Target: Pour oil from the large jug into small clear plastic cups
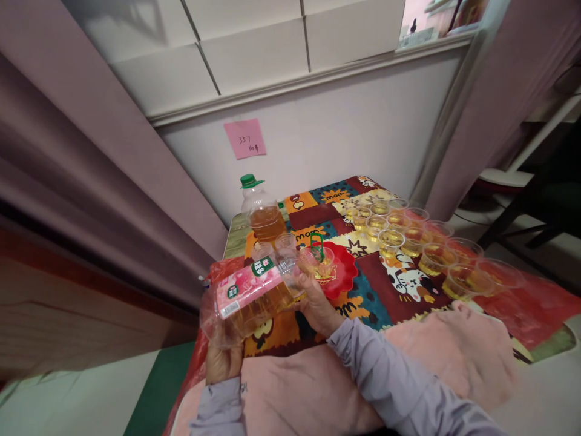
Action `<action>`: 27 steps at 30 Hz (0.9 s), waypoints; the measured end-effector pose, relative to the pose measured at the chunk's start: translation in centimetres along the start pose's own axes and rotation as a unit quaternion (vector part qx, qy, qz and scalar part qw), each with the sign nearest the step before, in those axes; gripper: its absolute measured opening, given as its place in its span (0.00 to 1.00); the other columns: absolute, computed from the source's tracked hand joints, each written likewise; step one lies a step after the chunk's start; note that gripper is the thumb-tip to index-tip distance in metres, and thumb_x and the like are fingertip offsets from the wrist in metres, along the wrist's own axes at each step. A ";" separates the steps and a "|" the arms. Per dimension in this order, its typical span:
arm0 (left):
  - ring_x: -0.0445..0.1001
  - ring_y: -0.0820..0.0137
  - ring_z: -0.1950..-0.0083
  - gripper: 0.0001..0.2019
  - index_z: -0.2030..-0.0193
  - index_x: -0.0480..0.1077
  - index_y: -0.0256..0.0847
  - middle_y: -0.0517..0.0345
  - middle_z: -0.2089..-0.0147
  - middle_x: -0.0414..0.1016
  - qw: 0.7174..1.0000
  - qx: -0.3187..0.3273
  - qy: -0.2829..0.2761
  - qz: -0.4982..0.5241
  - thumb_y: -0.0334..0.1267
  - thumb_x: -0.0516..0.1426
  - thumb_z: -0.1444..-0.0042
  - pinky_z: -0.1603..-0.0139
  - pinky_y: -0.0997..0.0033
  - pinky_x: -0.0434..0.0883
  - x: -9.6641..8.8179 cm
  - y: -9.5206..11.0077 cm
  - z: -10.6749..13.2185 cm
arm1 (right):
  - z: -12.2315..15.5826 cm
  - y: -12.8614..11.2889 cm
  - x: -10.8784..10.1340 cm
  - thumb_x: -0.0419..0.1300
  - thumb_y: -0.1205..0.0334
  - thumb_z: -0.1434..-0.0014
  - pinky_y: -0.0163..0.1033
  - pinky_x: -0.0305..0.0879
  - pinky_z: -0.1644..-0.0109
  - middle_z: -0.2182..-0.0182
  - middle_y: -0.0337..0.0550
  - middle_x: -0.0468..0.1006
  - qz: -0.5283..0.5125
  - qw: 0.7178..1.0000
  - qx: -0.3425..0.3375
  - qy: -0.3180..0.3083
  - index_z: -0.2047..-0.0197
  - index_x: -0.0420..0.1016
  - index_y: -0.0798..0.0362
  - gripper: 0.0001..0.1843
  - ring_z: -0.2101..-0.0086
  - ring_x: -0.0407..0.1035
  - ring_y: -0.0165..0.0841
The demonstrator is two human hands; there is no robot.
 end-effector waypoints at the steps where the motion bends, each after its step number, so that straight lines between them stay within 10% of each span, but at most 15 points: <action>1: 0.59 0.41 0.19 0.46 0.26 0.67 0.59 0.54 0.19 0.62 1.000 0.007 -0.006 -0.005 0.52 0.76 0.51 0.41 0.54 0.83 -0.1 0.0 0.0 | 0.0 0.0 0.0 0.73 0.33 0.43 0.46 0.86 0.62 0.49 0.42 0.84 -0.001 1.000 -0.001 -0.002 0.35 0.66 0.39 0.40 0.58 0.82 0.38; 27: 0.55 0.39 0.18 0.40 0.28 0.69 0.62 0.58 0.20 0.64 0.999 0.029 -0.019 -0.016 0.51 0.74 0.47 0.39 0.45 0.83 0.0 -0.1 0.1 | 0.1 -0.1 0.1 0.73 0.32 0.44 0.45 0.86 0.61 0.46 0.44 0.84 0.000 1.000 -0.004 -0.008 0.33 0.66 0.41 0.43 0.52 0.82 0.42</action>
Point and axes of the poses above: each hand's wrist, its own z-axis away from the middle knuckle, its own x-axis out of the palm, y = z × x, the point moved 1 cm from there along -z, towards the middle knuckle
